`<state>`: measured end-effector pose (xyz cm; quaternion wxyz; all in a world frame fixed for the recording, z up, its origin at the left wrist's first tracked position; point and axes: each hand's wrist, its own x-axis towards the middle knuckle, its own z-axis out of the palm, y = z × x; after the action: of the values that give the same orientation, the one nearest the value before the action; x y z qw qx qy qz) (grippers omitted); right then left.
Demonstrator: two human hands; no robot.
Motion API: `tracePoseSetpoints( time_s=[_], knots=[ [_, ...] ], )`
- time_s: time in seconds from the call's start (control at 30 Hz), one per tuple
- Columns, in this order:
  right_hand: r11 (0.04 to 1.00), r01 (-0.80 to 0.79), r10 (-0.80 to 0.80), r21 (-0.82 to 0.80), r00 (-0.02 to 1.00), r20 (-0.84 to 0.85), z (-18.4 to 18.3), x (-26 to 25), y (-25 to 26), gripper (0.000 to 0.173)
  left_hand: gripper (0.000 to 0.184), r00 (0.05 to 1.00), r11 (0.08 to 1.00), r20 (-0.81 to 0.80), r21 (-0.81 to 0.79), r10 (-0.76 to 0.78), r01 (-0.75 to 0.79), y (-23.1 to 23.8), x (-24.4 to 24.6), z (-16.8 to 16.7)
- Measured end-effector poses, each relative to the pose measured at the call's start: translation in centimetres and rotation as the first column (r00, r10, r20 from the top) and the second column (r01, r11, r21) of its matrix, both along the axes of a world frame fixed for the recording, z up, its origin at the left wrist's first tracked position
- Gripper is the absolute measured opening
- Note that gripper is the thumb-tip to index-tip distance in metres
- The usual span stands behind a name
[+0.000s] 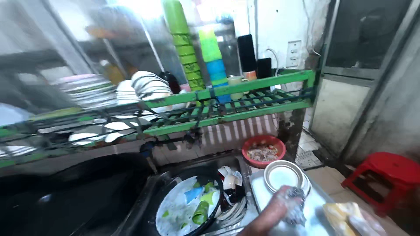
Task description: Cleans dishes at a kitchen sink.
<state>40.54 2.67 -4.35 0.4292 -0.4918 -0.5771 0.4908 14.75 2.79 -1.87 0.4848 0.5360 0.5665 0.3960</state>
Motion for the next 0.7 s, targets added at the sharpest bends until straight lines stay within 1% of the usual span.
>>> tracePoseSetpoints(
  time_s=[0.07,0.13,0.2,0.27,0.33,0.4,0.47,0.57,0.6,0.63,0.67,0.7],
  knots=[
    [0.998,0.051,-0.052,-0.044,0.998,-0.021,0.1,-0.3,-0.2,0.05,0.046,0.992,0.996,0.093,0.027,0.084,-0.087,0.5,0.3,0.0],
    [0.99,0.102,-0.105,-0.099,0.994,-0.029,0.4,-1.0,-0.4,0.052,0.045,0.981,0.987,0.12,0.009,0.155,-0.157,0.7,0.7,0.8],
    [0.983,0.137,-0.15,-0.12,0.983,-0.105,0.1,-2.1,-0.6,0.05,0.045,0.967,0.977,0.143,0.005,0.211,-0.214,0.8,1.4,1.3],
    [0.979,0.137,-0.164,-0.15,0.968,-0.192,0.1,-3.7,-1.1,0.048,0.048,0.957,0.976,0.198,-0.003,0.213,-0.216,0.4,2.3,1.7],
    [0.972,0.153,-0.191,-0.181,0.957,-0.218,0.3,-5.5,-1.5,0.047,0.05,0.952,0.986,0.258,-0.005,0.163,-0.167,-0.1,3.3,1.9],
    [0.952,0.179,-0.247,-0.247,0.928,-0.28,1.5,-7.1,-2.1,0.042,0.047,0.938,0.989,0.318,-0.002,0.138,-0.145,-0.7,4.6,2.1],
    [0.934,0.167,-0.271,-0.316,0.908,-0.321,2.5,-7.7,-2.8,0.038,0.045,0.934,0.987,0.327,0.014,0.146,-0.16,-1.0,5.3,2.5],
    [0.909,0.151,-0.306,-0.389,0.874,-0.377,2.0,-6.9,-3.1,0.035,0.056,0.929,0.973,0.332,0.102,0.163,-0.207,-0.7,4.8,3.5],
    [0.89,0.143,-0.333,-0.434,0.853,-0.401,1.9,-6.6,-3.1,0.032,0.06,0.934,0.967,0.322,0.144,0.155,-0.21,-0.6,4.4,3.7],
    [0.87,0.134,-0.354,-0.475,0.84,-0.41,1.8,-6.5,-3.1,0.032,0.06,0.945,0.96,0.301,0.203,0.126,-0.193,-0.5,4.1,3.7],
    [0.858,0.118,-0.357,-0.5,0.837,-0.415,1.9,-6.5,-3.2,0.032,0.055,0.958,0.945,0.275,0.282,0.084,-0.165,-0.5,3.9,3.4],
    [0.857,0.1,-0.347,-0.505,0.838,-0.421,1.9,-6.7,-3.1,0.032,0.045,0.972,0.918,0.235,0.382,0.019,-0.111,-0.4,3.9,2.8]
  ],
)
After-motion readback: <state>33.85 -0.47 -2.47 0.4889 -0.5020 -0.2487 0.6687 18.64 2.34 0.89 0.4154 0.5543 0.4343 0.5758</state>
